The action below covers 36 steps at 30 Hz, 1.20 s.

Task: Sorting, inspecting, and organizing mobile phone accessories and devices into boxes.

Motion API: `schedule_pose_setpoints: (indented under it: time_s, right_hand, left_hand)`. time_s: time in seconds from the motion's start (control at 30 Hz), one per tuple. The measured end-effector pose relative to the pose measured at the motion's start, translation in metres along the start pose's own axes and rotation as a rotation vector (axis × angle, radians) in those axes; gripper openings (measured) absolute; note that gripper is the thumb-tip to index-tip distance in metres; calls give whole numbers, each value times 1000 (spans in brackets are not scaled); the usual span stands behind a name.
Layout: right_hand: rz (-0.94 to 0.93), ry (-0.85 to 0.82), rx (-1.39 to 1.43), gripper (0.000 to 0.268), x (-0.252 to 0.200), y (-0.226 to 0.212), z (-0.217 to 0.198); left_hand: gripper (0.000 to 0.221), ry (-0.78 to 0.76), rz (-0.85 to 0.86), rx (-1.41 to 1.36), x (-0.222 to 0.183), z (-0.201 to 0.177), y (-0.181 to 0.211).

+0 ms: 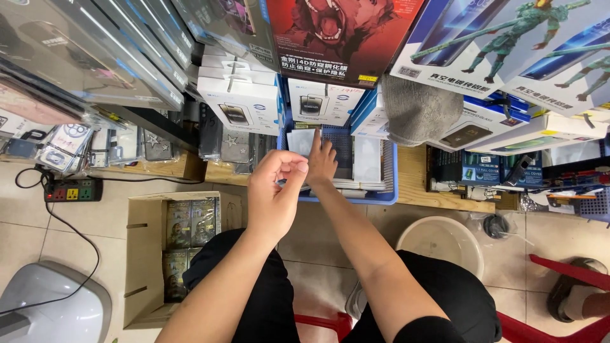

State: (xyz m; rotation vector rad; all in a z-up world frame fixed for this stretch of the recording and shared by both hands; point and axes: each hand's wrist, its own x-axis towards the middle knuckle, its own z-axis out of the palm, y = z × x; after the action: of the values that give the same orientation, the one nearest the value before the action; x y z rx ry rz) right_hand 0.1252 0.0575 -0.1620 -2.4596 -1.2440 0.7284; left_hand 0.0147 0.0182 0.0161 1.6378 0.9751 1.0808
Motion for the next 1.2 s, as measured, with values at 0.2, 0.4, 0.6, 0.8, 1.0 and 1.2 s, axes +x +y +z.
schedule_pose_setpoints:
  time_s: [0.2,0.4,0.6,0.8,1.0,1.2]
  right_hand:
    - [97,-35,11,93,42,18,61]
    - [116,-53,104,93,42,28,58]
    - [111,-50,163,93,37,31,53]
    - [-411,271,-389,40,62,94,20]
    - [-383,-165,-655,36,30,163,-104]
    - [143,300,-713,29,-11,316,-180]
  left_hand:
    - [6,17,-36,2,4,2,-3]
    - [7,-3,-56,-22,5,1,-6]
    - [5,-22,-86,15,3,1,-5]
    - [4,-93,-66,57,2,-5,-5]
    - [7,-223,-114,136,-3,-3,2]
    - [11,-399,-180,397,-7,10,-8]
